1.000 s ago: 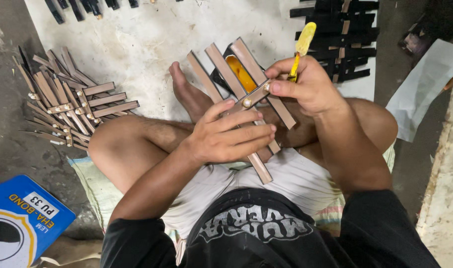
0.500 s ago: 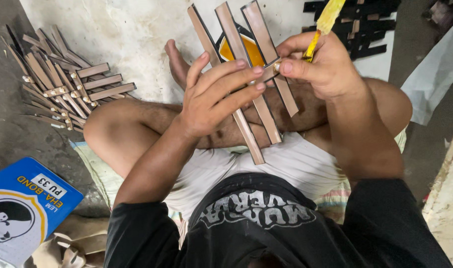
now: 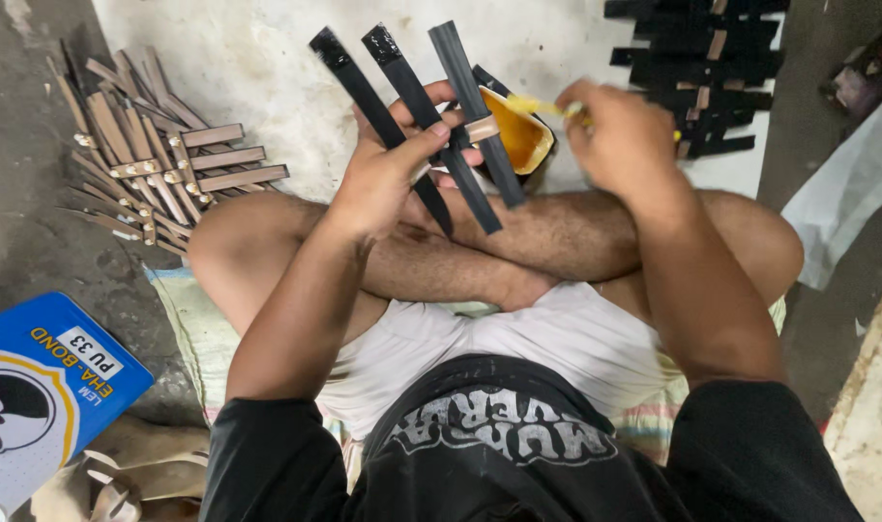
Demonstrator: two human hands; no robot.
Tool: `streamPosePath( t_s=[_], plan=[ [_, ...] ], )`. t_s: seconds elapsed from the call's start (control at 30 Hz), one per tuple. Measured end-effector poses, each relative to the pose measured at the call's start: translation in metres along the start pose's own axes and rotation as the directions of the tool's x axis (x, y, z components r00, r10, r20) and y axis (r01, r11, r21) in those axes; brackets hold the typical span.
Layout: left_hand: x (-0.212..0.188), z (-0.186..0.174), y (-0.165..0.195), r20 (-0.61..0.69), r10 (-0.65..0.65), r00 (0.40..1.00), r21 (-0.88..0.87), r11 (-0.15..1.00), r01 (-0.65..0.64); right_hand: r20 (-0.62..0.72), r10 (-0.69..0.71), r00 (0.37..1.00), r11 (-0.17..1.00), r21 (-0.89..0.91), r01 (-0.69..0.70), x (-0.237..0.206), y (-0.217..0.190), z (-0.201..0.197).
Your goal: The person sits on the floor and applies a yellow adhesive to small black rectangular objects using a yellow plastic spoon. They pick up the objects from a pile, apply the glue, and place them on a white sheet.
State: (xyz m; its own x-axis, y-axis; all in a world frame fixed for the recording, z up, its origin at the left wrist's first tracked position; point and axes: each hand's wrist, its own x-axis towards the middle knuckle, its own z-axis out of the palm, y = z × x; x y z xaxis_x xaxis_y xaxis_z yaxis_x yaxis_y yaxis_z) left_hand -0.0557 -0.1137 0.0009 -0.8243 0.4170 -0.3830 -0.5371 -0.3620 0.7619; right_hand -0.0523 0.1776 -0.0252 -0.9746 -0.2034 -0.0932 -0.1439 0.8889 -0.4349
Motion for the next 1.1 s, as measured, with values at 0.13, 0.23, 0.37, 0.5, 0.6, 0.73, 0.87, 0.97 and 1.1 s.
streamPosePath(
  t_s=[0.13, 0.23, 0.37, 0.5, 0.6, 0.73, 0.87, 0.97, 1.1],
  plan=[
    [0.002, -0.006, 0.001, -0.022, 0.134, 0.991, 0.127, 0.983, -0.130, 0.068, -0.079, 0.995, 0.932, -0.349, 0.098, 0.010, -0.015, 0.025],
    [0.004, -0.010, 0.002, -0.052, 0.223, 0.973, 0.217, 0.954, -0.207, 0.024, -0.100, 0.995, 0.945, -0.310, 0.103, 0.007, -0.021, 0.015],
    [0.000, -0.017, 0.007, -0.075, 0.281, 0.957, 0.292, 0.924, -0.248, 0.078, -0.004, 0.997, 0.968, -0.249, 0.023, -0.011, -0.028, -0.014],
    [-0.002, -0.012, 0.011, -0.064, 0.273, 0.960, 0.309, 0.920, -0.241, 0.235, 0.107, 0.966, 0.949, -0.313, -0.029, -0.013, -0.033, -0.044],
    [-0.004, -0.007, 0.014, -0.049, 0.212, 0.976, 0.268, 0.944, -0.192, 0.054, -0.019, 0.998, 0.968, 0.251, 0.005, -0.017, -0.035, -0.061],
    [-0.005, -0.002, 0.011, -0.002, 0.204, 0.979, 0.354, 0.916, -0.190, -0.300, -0.079, 0.951, 0.808, 0.540, 0.237, -0.022, -0.042, -0.053],
    [-0.003, 0.006, 0.002, 0.046, 0.120, 0.992, 0.327, 0.936, -0.128, -0.301, -0.110, 0.947, 0.850, 0.465, 0.247, -0.019, -0.050, -0.043],
    [-0.003, 0.008, -0.002, 0.057, 0.065, 0.996, 0.327, 0.942, -0.080, -0.353, -0.143, 0.925, 0.871, 0.399, 0.287, -0.018, -0.056, -0.042],
    [-0.003, 0.006, -0.003, 0.001, 0.021, 1.000, -0.017, 1.000, -0.021, -0.392, -0.230, 0.891, 0.886, 0.295, 0.359, -0.016, -0.057, -0.051]
  ],
)
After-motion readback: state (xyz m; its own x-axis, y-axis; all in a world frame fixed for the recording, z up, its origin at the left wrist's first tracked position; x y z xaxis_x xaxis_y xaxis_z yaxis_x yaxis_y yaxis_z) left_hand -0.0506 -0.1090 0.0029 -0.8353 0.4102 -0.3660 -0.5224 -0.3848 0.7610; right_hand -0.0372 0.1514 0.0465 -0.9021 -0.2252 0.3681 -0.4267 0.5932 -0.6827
